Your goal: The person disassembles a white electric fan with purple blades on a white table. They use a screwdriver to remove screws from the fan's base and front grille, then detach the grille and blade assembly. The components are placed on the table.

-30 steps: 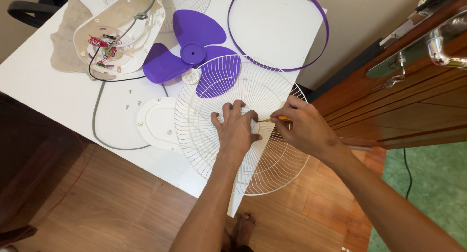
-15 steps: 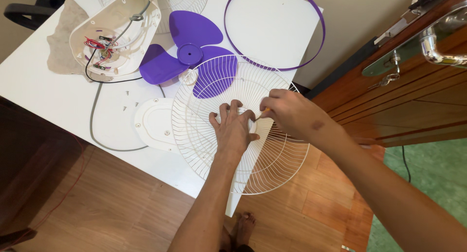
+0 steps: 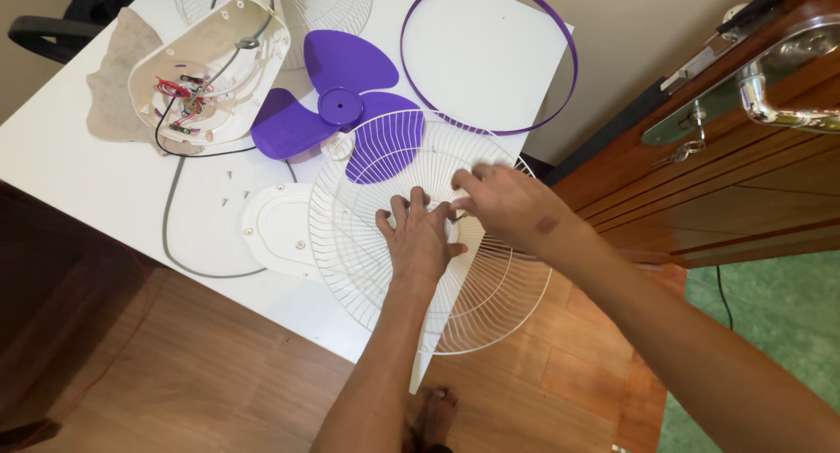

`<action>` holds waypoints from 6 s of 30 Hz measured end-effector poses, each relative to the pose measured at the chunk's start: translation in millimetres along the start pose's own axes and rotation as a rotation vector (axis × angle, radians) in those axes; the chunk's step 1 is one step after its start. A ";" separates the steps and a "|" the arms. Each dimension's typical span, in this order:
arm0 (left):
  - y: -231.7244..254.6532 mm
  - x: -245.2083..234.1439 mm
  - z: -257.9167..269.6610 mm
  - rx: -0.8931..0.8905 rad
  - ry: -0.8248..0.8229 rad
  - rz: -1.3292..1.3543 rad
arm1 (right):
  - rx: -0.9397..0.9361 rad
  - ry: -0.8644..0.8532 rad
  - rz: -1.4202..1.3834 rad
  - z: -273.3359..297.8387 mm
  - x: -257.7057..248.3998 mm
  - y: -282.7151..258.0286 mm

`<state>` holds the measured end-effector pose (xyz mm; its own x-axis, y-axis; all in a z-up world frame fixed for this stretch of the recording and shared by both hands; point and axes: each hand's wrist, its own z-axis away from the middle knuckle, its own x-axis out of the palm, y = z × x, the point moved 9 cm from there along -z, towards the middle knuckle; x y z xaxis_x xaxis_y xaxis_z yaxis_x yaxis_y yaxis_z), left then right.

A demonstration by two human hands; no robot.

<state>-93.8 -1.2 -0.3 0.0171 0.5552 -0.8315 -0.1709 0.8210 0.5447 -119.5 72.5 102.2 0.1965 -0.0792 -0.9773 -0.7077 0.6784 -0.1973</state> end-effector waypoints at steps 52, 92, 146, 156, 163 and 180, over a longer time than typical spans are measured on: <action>-8.3 -7.8 14.7 0.009 -0.022 -0.055 | 0.030 -0.197 -0.020 -27.3 32.9 23.5; -5.7 -1.8 27.9 -0.099 0.058 -0.033 | 0.035 -0.244 0.060 -39.2 49.0 17.1; -4.2 25.2 36.2 -0.170 0.058 0.217 | 0.118 0.228 -0.134 83.0 18.2 25.3; -4.2 27.0 36.2 -0.181 0.055 0.207 | 0.099 0.230 -0.123 85.4 16.0 23.1; -3.9 24.4 37.4 -0.165 0.100 0.226 | 0.092 0.237 -0.122 84.3 13.3 22.4; -2.4 24.2 35.9 -0.160 0.125 0.239 | 0.096 0.223 -0.128 83.9 16.7 26.9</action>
<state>-57.6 15.0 -17.8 -0.1616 0.7012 -0.6944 -0.3090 0.6323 0.7104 -78.4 150.6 87.0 0.1180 -0.3207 -0.9398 -0.6168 0.7181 -0.3224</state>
